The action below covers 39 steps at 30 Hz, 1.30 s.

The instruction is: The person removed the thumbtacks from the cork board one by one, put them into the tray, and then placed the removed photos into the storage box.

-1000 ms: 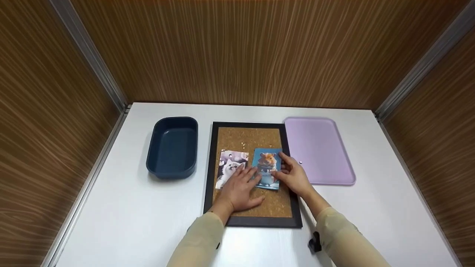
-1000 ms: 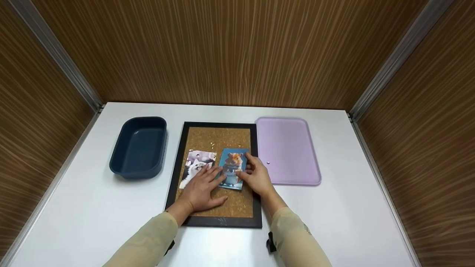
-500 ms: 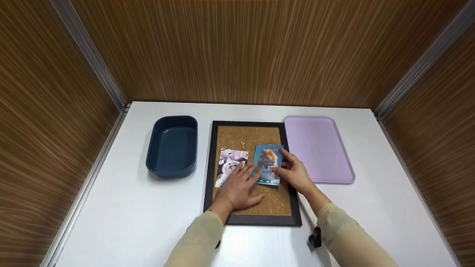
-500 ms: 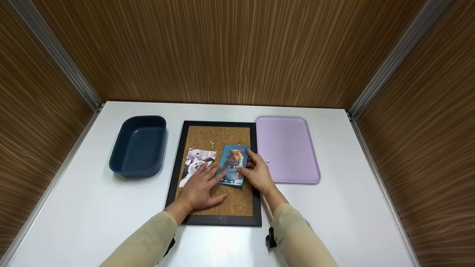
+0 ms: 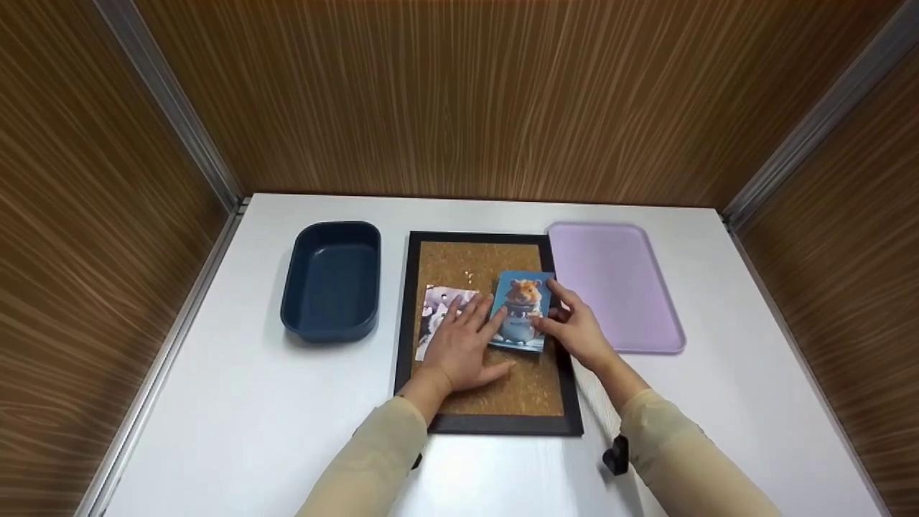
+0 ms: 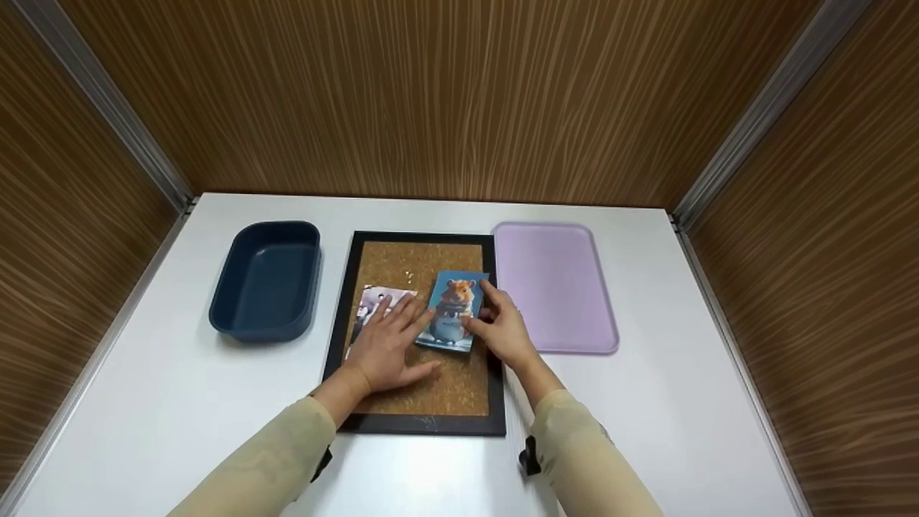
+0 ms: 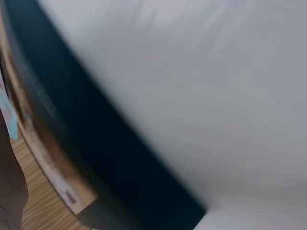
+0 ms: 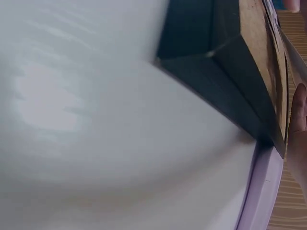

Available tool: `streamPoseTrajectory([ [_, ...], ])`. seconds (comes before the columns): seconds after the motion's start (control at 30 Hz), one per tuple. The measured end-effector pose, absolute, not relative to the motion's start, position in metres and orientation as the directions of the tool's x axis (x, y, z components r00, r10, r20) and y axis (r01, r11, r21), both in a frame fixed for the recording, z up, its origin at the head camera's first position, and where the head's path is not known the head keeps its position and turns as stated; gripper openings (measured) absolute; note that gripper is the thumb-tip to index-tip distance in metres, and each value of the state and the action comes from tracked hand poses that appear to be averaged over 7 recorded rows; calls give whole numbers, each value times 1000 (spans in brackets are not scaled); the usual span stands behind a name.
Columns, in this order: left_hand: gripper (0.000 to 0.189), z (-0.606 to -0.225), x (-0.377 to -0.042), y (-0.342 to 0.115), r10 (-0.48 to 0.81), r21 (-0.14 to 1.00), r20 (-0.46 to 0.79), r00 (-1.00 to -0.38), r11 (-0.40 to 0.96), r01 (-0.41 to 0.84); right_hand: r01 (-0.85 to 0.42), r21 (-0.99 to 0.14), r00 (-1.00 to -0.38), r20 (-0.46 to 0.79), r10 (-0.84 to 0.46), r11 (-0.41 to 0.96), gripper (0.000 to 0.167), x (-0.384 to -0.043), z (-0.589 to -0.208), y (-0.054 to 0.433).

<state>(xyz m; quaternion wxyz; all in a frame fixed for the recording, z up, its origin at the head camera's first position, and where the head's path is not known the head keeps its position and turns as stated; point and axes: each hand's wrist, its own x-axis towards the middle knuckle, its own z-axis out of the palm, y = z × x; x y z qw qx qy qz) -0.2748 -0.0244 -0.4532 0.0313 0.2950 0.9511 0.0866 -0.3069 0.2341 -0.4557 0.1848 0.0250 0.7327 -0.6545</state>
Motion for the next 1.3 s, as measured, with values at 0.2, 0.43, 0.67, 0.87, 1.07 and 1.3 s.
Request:
streamPoseTrajectory([
  [0.2,100,-437,-285,-38,521,186,-2,-853,839,512,270,-951,-934,-297,-200,152,86,-311,-451,233],
  [0.43,105,-422,-291,-66,442,165,-8,-897,885,435,268,-952,-931,-295,-213,148,87,-315,-447,230],
  [0.67,105,-411,-292,-102,378,207,32,-925,903,376,277,-951,-926,-303,-227,141,87,-320,-442,226],
  [0.87,105,-408,-293,-137,345,234,88,-934,905,356,279,-949,-924,-308,-229,149,87,-320,-439,222],
  [1.07,105,-402,-289,-170,291,223,68,-954,928,299,268,-945,-924,-307,-228,187,84,-321,-437,219],
  [1.3,107,-399,-285,-210,206,189,32,-978,960,209,253,-956,-930,-283,-236,150,82,-323,-437,215],
])
